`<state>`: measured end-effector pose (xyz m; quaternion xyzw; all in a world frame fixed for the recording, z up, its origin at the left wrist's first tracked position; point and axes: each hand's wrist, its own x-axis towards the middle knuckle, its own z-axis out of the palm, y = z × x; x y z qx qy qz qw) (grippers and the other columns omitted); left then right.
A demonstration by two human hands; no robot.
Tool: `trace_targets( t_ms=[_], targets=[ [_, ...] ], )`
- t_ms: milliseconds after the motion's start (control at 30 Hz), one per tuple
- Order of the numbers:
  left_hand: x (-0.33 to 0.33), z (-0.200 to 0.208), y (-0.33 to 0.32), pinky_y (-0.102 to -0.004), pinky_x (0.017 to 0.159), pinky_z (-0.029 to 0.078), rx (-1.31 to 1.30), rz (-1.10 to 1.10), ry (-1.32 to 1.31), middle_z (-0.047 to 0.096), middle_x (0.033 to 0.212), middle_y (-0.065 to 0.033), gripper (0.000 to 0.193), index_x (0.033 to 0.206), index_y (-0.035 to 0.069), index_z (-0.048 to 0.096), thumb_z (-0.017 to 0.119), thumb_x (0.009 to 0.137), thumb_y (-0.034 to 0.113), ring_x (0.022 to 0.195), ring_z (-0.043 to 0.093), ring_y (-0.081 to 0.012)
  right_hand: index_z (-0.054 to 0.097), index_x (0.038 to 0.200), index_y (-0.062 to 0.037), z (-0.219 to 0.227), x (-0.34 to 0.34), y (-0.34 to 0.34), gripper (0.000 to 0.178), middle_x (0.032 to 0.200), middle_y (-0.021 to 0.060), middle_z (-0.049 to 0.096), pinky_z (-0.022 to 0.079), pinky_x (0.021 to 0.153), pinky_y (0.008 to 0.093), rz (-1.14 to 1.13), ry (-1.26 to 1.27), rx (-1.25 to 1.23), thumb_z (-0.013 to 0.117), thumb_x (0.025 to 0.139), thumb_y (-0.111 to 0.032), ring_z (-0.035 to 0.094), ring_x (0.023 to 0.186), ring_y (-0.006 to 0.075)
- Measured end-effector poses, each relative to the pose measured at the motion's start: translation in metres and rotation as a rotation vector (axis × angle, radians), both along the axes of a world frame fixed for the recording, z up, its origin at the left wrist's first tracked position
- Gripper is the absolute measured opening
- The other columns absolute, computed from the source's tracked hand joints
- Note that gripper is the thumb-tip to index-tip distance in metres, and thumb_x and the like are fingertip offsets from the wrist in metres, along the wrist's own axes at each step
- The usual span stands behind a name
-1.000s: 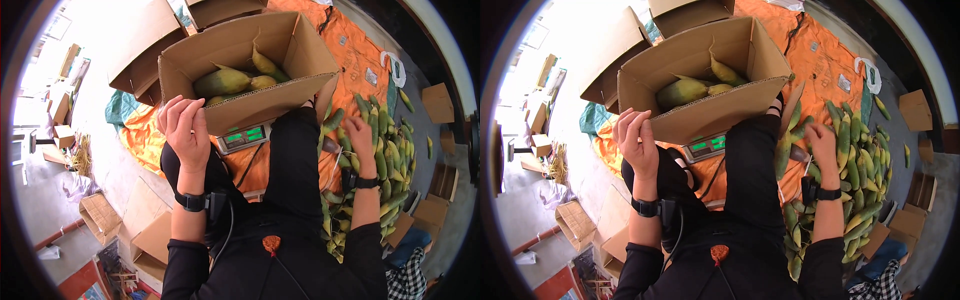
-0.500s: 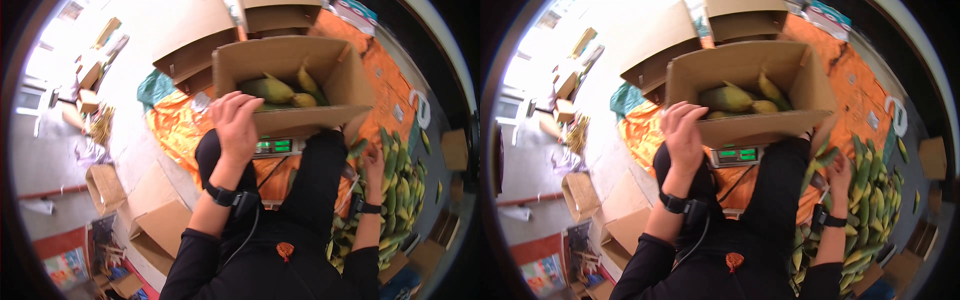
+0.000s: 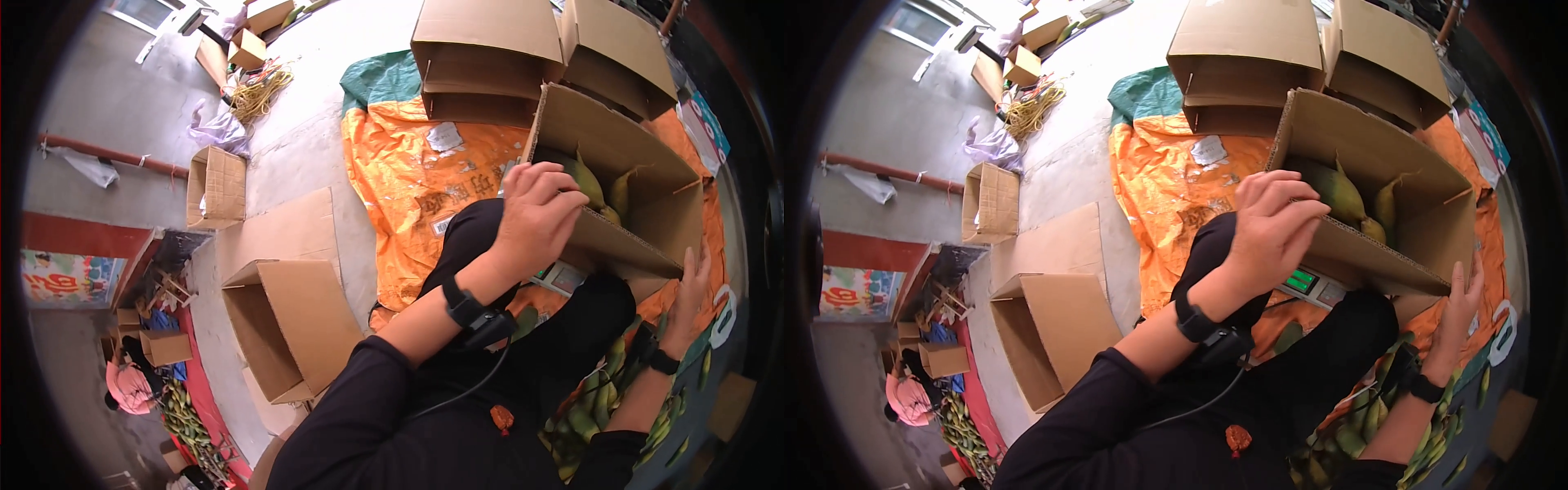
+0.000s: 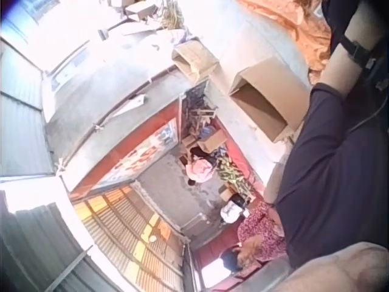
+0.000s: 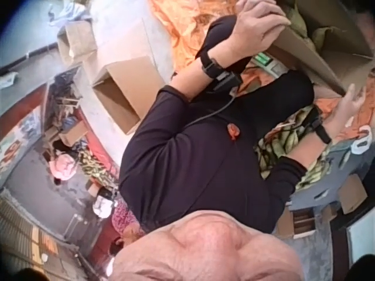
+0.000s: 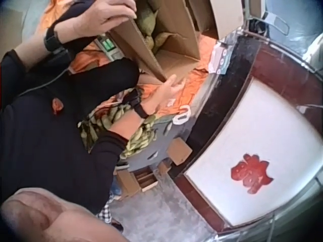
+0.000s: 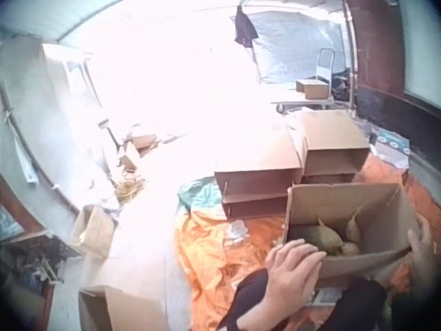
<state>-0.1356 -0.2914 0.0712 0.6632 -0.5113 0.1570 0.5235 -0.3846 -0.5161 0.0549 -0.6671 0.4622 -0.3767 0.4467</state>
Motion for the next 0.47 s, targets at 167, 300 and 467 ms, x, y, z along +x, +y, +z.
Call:
trace_targets(
  t_ms=[167,300,467],
  targets=[
    [0.048,-0.009,0.086,-0.0394,0.098,0.038,0.174,0.242,0.211,0.060,0.108,-0.0122,0.029,0.104,0.005,0.065,0.068,0.075,0.003,0.111,0.052,-0.0312,0.041,0.136,0.0042,-0.009,-0.002,-0.002,0.044,0.139,0.0143,0.045,0.034,0.105,0.0333,-0.028,0.074,-0.216,0.044,0.097,-0.015,0.046,0.125,0.0234],
    [0.094,-0.053,0.214,-0.0423,0.098,0.037,0.383,0.686,0.224,0.058,0.114,-0.0145,0.042,0.117,0.004,0.058,0.068,0.077,0.009,0.111,0.050,-0.0326,0.041,0.136,0.0049,-0.010,0.005,0.007,0.043,0.136,0.0158,0.047,0.034,0.104,0.0342,-0.023,0.042,-0.219,0.043,0.096,-0.013,0.047,0.123,0.0245],
    [0.096,-0.073,0.339,-0.0437,0.106,0.032,0.613,1.144,0.164,0.053,0.124,-0.0158,0.063,0.131,0.004,0.045,0.070,0.075,0.017,0.120,0.046,-0.0334,0.042,0.137,0.0004,-0.028,-0.012,-0.016,0.045,0.139,0.0140,0.046,0.033,0.105,0.0360,-0.022,0.176,-0.350,0.046,0.095,-0.017,0.045,0.126,0.0263]
  ],
)
